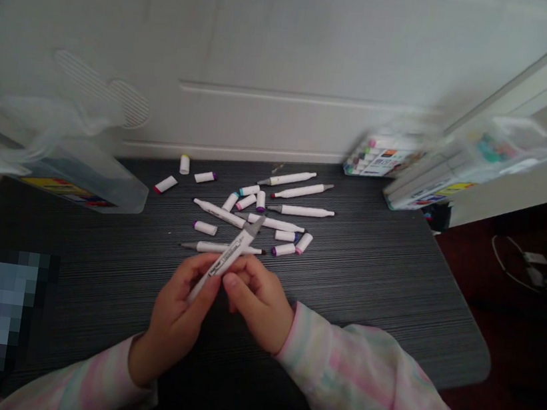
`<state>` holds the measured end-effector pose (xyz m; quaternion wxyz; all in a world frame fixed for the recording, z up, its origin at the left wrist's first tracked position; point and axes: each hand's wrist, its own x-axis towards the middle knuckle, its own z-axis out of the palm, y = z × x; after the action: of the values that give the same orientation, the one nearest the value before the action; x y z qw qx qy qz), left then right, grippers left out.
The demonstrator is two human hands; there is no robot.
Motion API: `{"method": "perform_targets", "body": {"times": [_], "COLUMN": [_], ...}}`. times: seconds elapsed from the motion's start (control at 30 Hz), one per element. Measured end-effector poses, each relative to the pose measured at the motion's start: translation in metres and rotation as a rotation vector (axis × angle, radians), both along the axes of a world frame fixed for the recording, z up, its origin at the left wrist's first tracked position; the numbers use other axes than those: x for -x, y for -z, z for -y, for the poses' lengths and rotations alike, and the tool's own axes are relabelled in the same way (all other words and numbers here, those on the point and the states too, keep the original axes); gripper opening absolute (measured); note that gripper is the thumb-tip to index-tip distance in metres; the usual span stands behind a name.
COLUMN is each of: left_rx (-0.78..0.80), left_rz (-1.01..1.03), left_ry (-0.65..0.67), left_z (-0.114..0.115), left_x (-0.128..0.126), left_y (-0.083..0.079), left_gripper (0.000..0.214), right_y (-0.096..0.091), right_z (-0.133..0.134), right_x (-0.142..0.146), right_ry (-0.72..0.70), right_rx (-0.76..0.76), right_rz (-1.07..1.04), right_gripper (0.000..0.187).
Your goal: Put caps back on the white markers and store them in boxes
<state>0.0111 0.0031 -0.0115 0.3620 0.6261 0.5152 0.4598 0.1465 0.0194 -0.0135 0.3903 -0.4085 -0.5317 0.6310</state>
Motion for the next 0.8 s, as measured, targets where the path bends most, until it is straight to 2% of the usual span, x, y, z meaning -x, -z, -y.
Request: {"method": "perform_targets", "body": {"times": [0.13, 0.2, 0.37, 0.5, 0.57, 0.63, 0.8], "left_rx": [0.126, 0.22, 0.336, 0.355, 0.367, 0.382, 0.394], "left_rz": [0.114, 0.175, 0.32, 0.368, 0.376, 0.388, 0.412], "left_ry": [-0.103, -0.131, -0.189, -0.168, -0.16, -0.156, -0.155], "left_z": [-0.004, -0.005, -0.006, -0.006, -0.007, -0.007, -0.008], "left_x": [0.001, 0.0, 0.0, 0.001, 0.001, 0.002, 0.001], "left_y": [0.001, 0.002, 0.005, 0.006, 0.007, 0.007, 0.009], "left_gripper": [0.018, 0.021, 0.024, 0.022, 0.022, 0.022, 0.021], "right_y": [-0.006, -0.01, -0.013, -0.009, -0.008, -0.009, -0.008], "right_z": [-0.004, -0.006, -0.02, -0.042, -0.053, -0.062, -0.07], "right_x": [-0.005, -0.007, -0.018, -0.046, -0.064, -0.08, -0.098], "right_ry": [-0.021, -0.011, 0.102, 0.318, 0.382, 0.343, 0.065], "right_rx": [-0.379, -0.542, -0.76, -0.794, -0.779, -0.76, -0.711], "right_rz": [0.328, 0.424, 0.536, 0.677, 0.738, 0.794, 0.881], "right_gripper": [0.012, 0.009, 0.008, 0.008, 0.008, 0.009, 0.015]}}
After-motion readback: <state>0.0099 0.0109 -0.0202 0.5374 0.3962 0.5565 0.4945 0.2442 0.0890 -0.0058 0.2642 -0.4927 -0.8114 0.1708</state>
